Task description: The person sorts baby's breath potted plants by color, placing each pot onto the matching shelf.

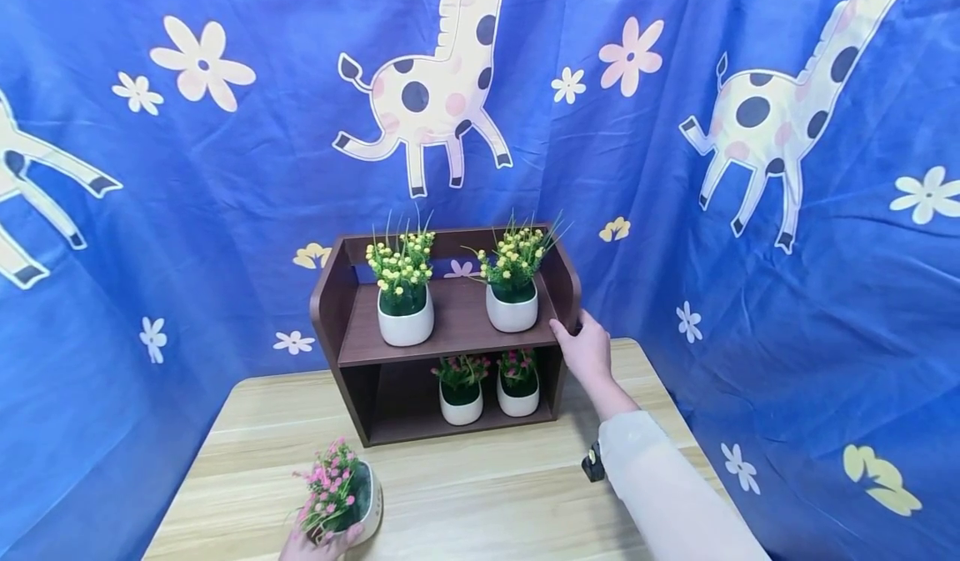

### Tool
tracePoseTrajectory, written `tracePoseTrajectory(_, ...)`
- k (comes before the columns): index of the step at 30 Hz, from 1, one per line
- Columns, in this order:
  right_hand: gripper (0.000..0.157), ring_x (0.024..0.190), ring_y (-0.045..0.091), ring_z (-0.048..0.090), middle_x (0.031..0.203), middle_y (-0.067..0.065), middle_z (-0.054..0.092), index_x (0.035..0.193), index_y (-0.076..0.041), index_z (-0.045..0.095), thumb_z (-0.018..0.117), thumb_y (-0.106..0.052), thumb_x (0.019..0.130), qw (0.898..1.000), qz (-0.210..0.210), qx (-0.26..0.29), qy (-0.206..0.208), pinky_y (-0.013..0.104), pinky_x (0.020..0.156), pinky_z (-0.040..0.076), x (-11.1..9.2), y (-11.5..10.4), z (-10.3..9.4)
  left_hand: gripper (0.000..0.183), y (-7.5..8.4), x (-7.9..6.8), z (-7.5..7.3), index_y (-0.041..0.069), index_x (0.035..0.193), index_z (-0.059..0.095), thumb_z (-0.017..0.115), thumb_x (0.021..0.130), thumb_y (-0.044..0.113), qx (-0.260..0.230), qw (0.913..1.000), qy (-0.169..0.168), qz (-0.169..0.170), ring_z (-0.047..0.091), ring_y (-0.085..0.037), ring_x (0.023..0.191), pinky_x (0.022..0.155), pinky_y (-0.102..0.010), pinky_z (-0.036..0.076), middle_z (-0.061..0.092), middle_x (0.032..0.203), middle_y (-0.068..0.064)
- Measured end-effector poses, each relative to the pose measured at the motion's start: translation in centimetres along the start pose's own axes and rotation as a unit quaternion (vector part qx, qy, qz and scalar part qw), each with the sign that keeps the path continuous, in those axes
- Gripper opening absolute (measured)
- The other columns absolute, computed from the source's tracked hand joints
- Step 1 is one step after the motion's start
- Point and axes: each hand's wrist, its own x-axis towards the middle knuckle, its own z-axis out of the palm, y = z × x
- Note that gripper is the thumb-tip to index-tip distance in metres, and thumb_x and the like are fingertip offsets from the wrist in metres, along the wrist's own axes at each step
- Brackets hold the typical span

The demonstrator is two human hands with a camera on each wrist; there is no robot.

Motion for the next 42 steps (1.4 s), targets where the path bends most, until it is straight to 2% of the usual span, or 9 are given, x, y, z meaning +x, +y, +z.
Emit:
tracePoseTrajectory(7, 0.036, 0.112, 0.038, 0.077, 0.115, 0.015, 0.083, 0.116, -0.012, 0.075, 0.080, -0.042, 0.098, 1.000, -0.009, 0.016, 0.011, 0.054, 0.095, 0.060, -0.1, 0.5, 0.2, 0.098, 1.4, 0.0, -0.1, -0.006, 0.164, 0.034, 0.090, 0.086, 0.013, 0.169, 0.9850, 0.009, -0.034, 0.047, 0.020, 0.128, 0.105, 0.003, 0.031, 0.055, 0.159, 0.000)
tracePoseTrajectory(11, 0.034, 0.106, 0.037, 0.077, 0.109, 0.015, 0.083, 0.112, -0.012, 0.075, 0.080, -0.042, 0.097, 1.000, -0.011, 0.015, 0.016, 0.053, 0.091, 0.060, 0.1, 0.5, 0.3, 0.105, 1.6, 0.0, -0.4, -0.008, 0.166, 0.027, 0.089, 0.089, 0.027, 0.221, 0.9725, -0.005, -0.072, 0.036, 0.022, 0.129, 0.100, 0.008, 0.022, 0.046, 0.163, -0.031)
tracePoseTrajectory(17, 0.032, 0.107, 0.036, 0.077, 0.110, 0.014, 0.083, 0.111, -0.012, 0.075, 0.079, -0.042, 0.098, 1.000, -0.008, 0.016, 0.015, 0.052, 0.092, 0.060, 0.1, 0.6, 0.4, 0.097, 1.6, -0.1, 0.1, -0.015, 0.160, 0.033, 0.088, 0.090, 0.023, 0.214, 0.9742, -0.018, -0.069, 0.029, 0.037, 0.120, 0.103, 0.007, 0.026, 0.049, 0.156, -0.039)
tracePoseTrajectory(22, 0.034, 0.108, 0.036, 0.076, 0.112, 0.015, 0.083, 0.113, -0.012, 0.075, 0.078, -0.042, 0.099, 1.000, -0.005, 0.019, 0.015, 0.052, 0.093, 0.060, -0.1, 0.5, 0.6, 0.093, 2.0, -0.1, 0.7, -0.014, 0.156, 0.043, 0.090, 0.088, 0.029, 0.256, 0.9631, -0.007, -0.082, 0.064, 0.003, 0.126, 0.100, 0.002, 0.036, 0.059, 0.150, -0.035)
tracePoseTrajectory(25, 0.034, 0.109, 0.037, 0.076, 0.113, 0.015, 0.082, 0.114, -0.011, 0.075, 0.078, -0.042, 0.099, 1.000, -0.002, 0.024, 0.014, 0.053, 0.093, 0.060, -0.2, 0.5, 0.6, 0.089, 2.1, -0.1, 1.4, -0.012, 0.152, 0.050, 0.091, 0.086, 0.032, 0.289, 0.9556, 0.014, -0.056, 0.058, -0.031, 0.143, 0.098, 0.007, 0.024, 0.058, 0.151, -0.035)
tracePoseTrajectory(28, 0.034, 0.110, 0.037, 0.076, 0.114, 0.015, 0.082, 0.114, -0.012, 0.075, 0.078, -0.042, 0.099, 1.000, 0.000, 0.026, 0.014, 0.053, 0.094, 0.059, -0.2, 0.4, 0.6, 0.082, 2.4, 0.2, 2.4, -0.010, 0.146, 0.058, 0.089, 0.087, 0.037, 0.341, 0.9391, 0.023, -0.031, 0.058, -0.055, 0.136, 0.107, -0.016, 0.048, 0.060, 0.148, -0.036)
tracePoseTrajectory(32, 0.033, 0.109, 0.037, 0.075, 0.113, 0.015, 0.082, 0.113, -0.012, 0.075, 0.078, -0.042, 0.099, 0.999, 0.001, 0.027, 0.017, 0.053, 0.093, 0.059, -0.2, 0.3, 0.6, 0.075, 2.4, 0.9, 3.9, -0.009, 0.140, 0.065, 0.089, 0.086, 0.038, 0.379, 0.9245, 0.041, 0.009, 0.065, -0.057, 0.127, 0.103, -0.060, 0.055, 0.065, 0.140, -0.037)
tracePoseTrajectory(39, 0.032, 0.108, 0.039, 0.076, 0.111, 0.016, 0.082, 0.111, -0.011, 0.075, 0.078, -0.041, 0.099, 1.000, 0.004, 0.023, 0.013, 0.054, 0.093, 0.059, -0.3, 0.1, 0.5, 0.092, 3.4, 2.2, 6.1, -0.004, 0.154, 0.052, 0.090, 0.087, 0.045, 0.244, 0.9624, 0.049, -0.110, 0.067, -0.051, 0.130, 0.111, -0.065, 0.051, 0.068, 0.142, -0.031)
tracePoseTrajectory(42, 0.032, 0.109, 0.039, 0.076, 0.112, 0.016, 0.082, 0.111, -0.012, 0.075, 0.078, -0.041, 0.099, 1.000, 0.006, 0.021, 0.016, 0.054, 0.094, 0.059, -0.4, 0.1, 0.5, 0.090, 3.5, 2.7, 6.7, 0.000, 0.155, 0.050, 0.088, 0.089, 0.047, 0.226, 0.9661, 0.056, -0.112, 0.075, -0.045, 0.118, 0.106, -0.061, 0.057, 0.073, 0.133, -0.029)
